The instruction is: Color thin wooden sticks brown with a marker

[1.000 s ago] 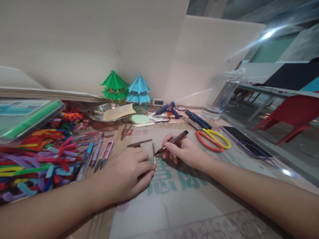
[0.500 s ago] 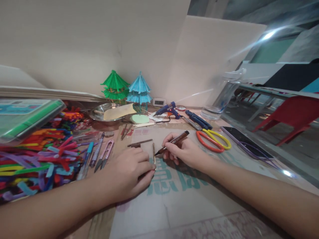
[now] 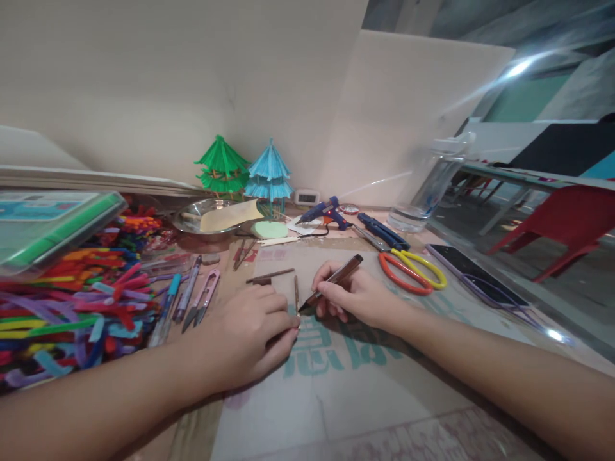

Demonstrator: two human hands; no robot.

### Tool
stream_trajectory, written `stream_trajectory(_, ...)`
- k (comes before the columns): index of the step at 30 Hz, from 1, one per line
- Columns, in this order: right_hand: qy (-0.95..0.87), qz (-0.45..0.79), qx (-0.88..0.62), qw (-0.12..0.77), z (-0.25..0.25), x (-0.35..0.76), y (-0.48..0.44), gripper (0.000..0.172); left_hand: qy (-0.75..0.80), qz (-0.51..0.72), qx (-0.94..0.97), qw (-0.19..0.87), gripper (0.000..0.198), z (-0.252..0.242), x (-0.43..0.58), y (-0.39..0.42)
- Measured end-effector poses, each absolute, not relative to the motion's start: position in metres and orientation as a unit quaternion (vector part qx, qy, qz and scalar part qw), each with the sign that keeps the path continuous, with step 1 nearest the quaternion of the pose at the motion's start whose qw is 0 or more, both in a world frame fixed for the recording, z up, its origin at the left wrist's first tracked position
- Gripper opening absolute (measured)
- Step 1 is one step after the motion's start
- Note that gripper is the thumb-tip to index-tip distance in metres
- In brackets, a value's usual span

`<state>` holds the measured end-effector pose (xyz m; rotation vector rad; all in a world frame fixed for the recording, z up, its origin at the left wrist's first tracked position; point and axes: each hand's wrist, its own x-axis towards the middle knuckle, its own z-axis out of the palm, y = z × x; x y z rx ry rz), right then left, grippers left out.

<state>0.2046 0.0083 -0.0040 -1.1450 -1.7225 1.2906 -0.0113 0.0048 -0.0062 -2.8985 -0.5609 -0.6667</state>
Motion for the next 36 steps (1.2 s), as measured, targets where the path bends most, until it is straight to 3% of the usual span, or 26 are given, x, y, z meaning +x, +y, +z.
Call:
stream_trajectory(5,-0.653,0.478,-0.444,0.386,-0.0044,0.2031,0.0103,0.019,-0.188,-0.218,-0.956,0.064,0.031,-0.0057,-0.0111,0.0045)
stream_trajectory(14,-0.671,0.496,-0.441,0.333,-0.0038,0.2049,0.0087,0.02,-0.184,-0.225,-0.953,0.08,0.031,-0.006,-0.0111,0.0051)
stream_trajectory(24,-0.669,0.496,-0.437,0.339,-0.004,0.2042,0.0089,0.022,-0.188,-0.221,-0.952,0.097,0.03,-0.0044,-0.0115,0.0021)
stream_trajectory(30,-0.647,0.493,-0.424,0.398,-0.0055,0.2045,0.0108,0.021,-0.188,-0.223,-0.952,0.097,0.033,-0.0053,-0.011,0.0034)
stream_trajectory(36,-0.643,0.491,-0.431,0.399,-0.0056,0.2037,0.0103,0.02,-0.191,-0.216,-0.955,0.066,0.03,-0.0058,-0.0113,0.0041)
